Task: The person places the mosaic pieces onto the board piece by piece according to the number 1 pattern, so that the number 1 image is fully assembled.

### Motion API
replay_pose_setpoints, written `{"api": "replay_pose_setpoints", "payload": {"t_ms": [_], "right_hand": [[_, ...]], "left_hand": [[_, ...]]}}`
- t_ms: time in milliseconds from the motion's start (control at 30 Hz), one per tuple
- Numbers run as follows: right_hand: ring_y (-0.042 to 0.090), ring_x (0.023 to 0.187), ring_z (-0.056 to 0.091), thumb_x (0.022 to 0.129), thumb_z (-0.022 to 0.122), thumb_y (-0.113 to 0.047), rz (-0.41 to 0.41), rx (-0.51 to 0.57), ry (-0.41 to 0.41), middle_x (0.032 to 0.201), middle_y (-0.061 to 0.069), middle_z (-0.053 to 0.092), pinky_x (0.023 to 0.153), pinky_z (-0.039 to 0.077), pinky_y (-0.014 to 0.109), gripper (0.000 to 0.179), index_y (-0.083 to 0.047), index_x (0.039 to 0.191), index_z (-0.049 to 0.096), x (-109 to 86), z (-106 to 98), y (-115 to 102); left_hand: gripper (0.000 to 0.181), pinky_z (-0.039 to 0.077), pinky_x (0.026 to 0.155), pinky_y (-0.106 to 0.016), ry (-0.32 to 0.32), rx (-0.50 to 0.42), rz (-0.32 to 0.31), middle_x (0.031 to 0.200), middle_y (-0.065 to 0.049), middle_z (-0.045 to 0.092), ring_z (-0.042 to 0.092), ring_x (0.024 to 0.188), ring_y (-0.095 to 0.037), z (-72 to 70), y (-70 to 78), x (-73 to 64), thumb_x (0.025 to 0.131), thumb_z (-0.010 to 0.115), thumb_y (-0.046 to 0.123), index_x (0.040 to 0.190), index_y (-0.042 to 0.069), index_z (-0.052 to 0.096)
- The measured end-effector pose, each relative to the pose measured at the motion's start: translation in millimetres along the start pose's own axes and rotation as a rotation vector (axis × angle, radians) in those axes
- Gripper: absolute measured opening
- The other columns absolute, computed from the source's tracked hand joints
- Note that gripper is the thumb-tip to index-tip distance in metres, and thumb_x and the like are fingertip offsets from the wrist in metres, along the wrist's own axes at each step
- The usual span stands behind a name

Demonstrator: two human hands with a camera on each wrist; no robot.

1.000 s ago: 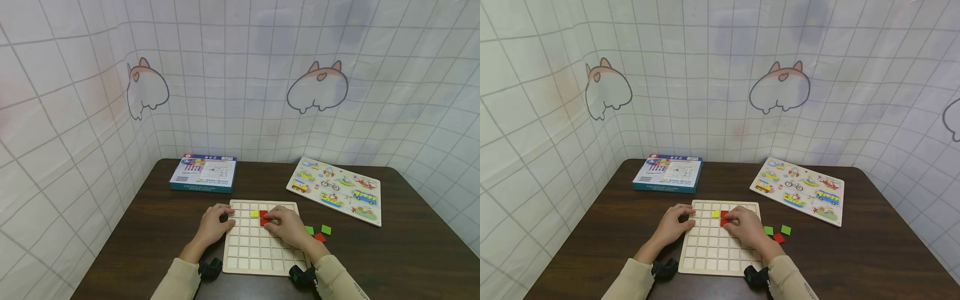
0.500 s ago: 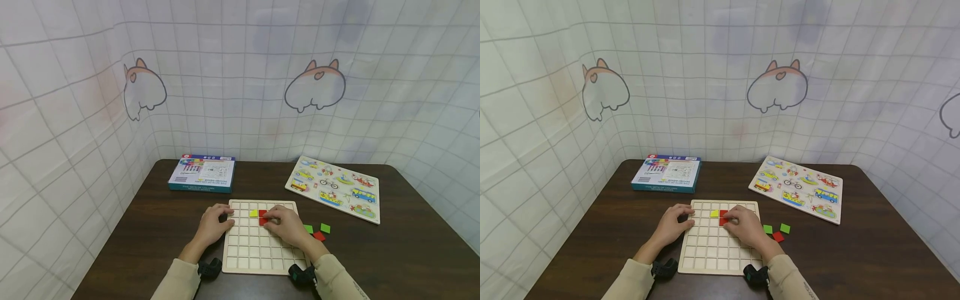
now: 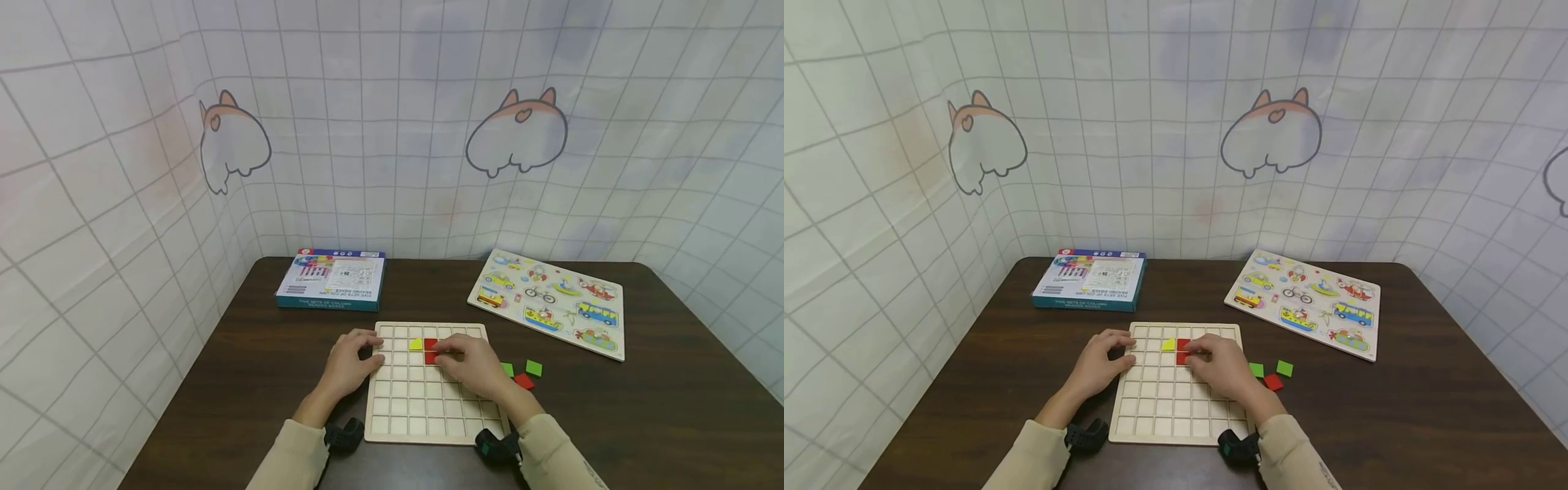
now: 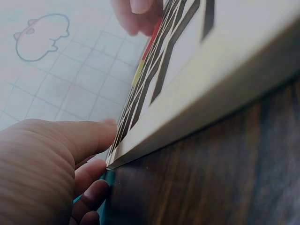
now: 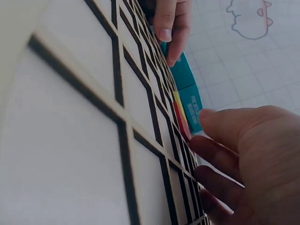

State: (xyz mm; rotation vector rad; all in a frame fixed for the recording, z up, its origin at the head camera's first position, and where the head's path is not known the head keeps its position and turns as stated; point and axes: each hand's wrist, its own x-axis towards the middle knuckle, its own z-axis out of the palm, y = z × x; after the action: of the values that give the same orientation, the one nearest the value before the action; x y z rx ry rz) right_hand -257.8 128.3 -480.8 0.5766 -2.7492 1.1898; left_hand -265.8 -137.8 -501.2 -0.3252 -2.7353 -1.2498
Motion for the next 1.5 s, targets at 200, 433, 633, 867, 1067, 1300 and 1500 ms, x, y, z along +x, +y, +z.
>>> {"api": "replay_pose_setpoints", "payload": {"t_ms": [200, 433, 633, 867, 1067, 1300, 1500], "right_hand": [[0.015, 0.104, 0.063, 0.09, 0.072, -0.02, 0.023, 0.044, -0.011, 0.109, -0.007, 0.069, 0.09, 0.051, 0.04, 0.02, -0.017, 0.109, 0.074, -3.4, -8.8, -3.3], [0.018, 0.107, 0.063, 0.09, 0.071, -0.019, 0.009, 0.042, 0.025, 0.112, -0.005, 0.069, 0.09, 0.051, 0.044, 0.022, -0.015, 0.112, 0.073, -14.1, -19.6, -3.2], [0.021, 0.112, 0.062, 0.092, 0.069, -0.021, 0.042, 0.067, 0.035, 0.113, -0.003, 0.069, 0.092, 0.049, 0.047, 0.022, -0.013, 0.113, 0.072, -22.0, -28.0, 1.4], [0.025, 0.106, 0.063, 0.093, 0.068, -0.019, -0.03, 0.036, 0.12, 0.111, -0.001, 0.07, 0.086, 0.051, 0.048, 0.021, -0.011, 0.113, 0.072, -27.9, -46.2, 10.6], [0.019, 0.1, 0.064, 0.095, 0.065, -0.023, -0.006, 0.001, 0.179, 0.111, 0.001, 0.07, 0.084, 0.052, 0.043, 0.026, -0.009, 0.117, 0.07, -31.4, -66.7, 21.8], [0.015, 0.098, 0.064, 0.096, 0.065, -0.025, 0.099, -0.062, 0.248, 0.108, 0.002, 0.072, 0.081, 0.051, 0.024, 0.027, -0.009, 0.117, 0.07, -45.6, -85.5, 51.4], [0.026, 0.099, 0.065, 0.093, 0.068, -0.025, 0.152, -0.11, 0.222, 0.11, 0.007, 0.071, 0.076, 0.051, 0.028, 0.025, -0.009, 0.112, 0.073, -55.9, -99.6, 63.0]], "left_hand": [[0.028, 0.038, 0.101, -0.056, 0.006, -0.002, 0.018, 0.13, -0.001, 0.06, 0.048, 0.122, -0.029, -0.7, 2.1, 2.2, 0.087, 0.074, 0.022, 0.114, 0.015, 0.072], [0.028, 0.038, 0.102, -0.054, -0.003, 0.005, 0.005, 0.131, 0.0, 0.059, 0.048, 0.123, -0.028, 2.3, 1.5, 1.4, 0.088, 0.074, 0.023, 0.115, 0.017, 0.072], [0.027, 0.038, 0.101, -0.056, 0.003, 0.0, 0.014, 0.13, -0.001, 0.06, 0.049, 0.122, -0.029, 1.9, 0.0, -1.2, 0.088, 0.074, 0.022, 0.114, 0.016, 0.072], [0.027, 0.038, 0.101, -0.055, 0.009, -0.007, 0.015, 0.13, -0.001, 0.059, 0.048, 0.122, -0.029, -0.3, 1.1, -0.6, 0.088, 0.074, 0.022, 0.114, 0.016, 0.072], [0.027, 0.038, 0.101, -0.056, 0.019, -0.008, 0.021, 0.13, -0.001, 0.06, 0.048, 0.123, -0.03, -5.1, 3.6, 1.5, 0.088, 0.074, 0.02, 0.114, 0.015, 0.072], [0.027, 0.038, 0.103, -0.054, 0.009, 0.008, -0.008, 0.13, 0.0, 0.059, 0.047, 0.124, -0.029, -2.9, 0.5, 1.7, 0.088, 0.074, 0.023, 0.114, 0.016, 0.072], [0.027, 0.039, 0.101, -0.054, 0.0, 0.01, 0.009, 0.13, 0.0, 0.059, 0.048, 0.124, -0.029, 1.7, -2.9, 1.3, 0.088, 0.074, 0.022, 0.114, 0.017, 0.072]]}}
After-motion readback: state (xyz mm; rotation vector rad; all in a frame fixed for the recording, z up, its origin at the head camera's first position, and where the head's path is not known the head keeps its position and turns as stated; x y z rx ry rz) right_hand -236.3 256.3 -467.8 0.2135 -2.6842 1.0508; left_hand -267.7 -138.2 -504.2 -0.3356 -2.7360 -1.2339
